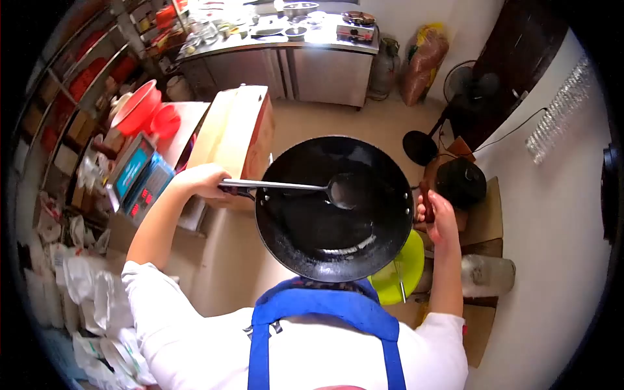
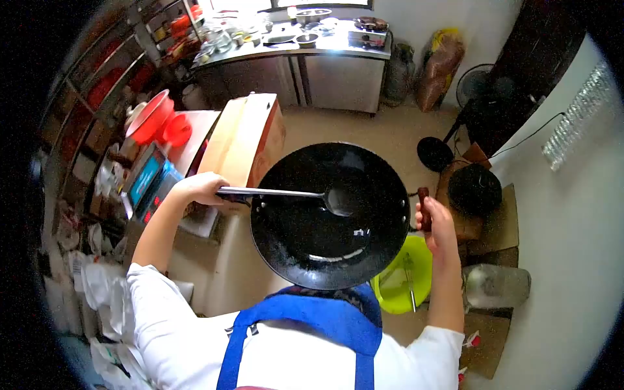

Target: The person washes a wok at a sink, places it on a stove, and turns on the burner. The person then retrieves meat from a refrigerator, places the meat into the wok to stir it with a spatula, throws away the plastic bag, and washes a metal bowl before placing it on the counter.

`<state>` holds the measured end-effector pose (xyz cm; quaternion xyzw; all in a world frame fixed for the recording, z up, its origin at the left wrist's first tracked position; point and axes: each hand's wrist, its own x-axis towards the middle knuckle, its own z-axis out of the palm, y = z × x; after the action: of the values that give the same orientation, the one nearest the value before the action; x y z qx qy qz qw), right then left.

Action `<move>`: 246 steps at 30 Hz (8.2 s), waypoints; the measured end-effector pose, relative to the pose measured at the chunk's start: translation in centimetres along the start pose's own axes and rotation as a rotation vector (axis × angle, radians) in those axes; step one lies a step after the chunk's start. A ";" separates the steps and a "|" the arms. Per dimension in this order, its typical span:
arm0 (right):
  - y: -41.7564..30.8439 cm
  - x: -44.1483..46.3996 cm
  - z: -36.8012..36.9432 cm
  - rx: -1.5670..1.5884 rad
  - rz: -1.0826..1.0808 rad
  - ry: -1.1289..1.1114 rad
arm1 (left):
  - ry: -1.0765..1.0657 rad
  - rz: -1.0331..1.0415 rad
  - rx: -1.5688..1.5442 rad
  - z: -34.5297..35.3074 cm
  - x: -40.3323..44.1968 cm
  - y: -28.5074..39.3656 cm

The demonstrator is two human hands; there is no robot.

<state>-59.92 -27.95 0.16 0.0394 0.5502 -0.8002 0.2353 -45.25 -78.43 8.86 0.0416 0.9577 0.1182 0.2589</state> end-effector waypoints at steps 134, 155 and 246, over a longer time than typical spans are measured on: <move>-16.0 95.0 20.4 -1.766 -0.156 0.150 | 0.316 -0.131 -1.114 -38.9 99.6 -25.1; -12.2 99.4 23.3 -2.374 0.143 0.007 | 0.195 -0.060 -1.108 -37.7 101.1 -25.1; -16.2 98.9 24.4 -2.431 0.050 0.045 | 0.747 -0.105 -1.291 -26.6 80.7 -29.5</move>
<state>-149.61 -78.22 -8.22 -0.1825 0.9445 0.2430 0.1245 -128.83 -101.05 -15.33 -0.2076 0.7227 0.6508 -0.1053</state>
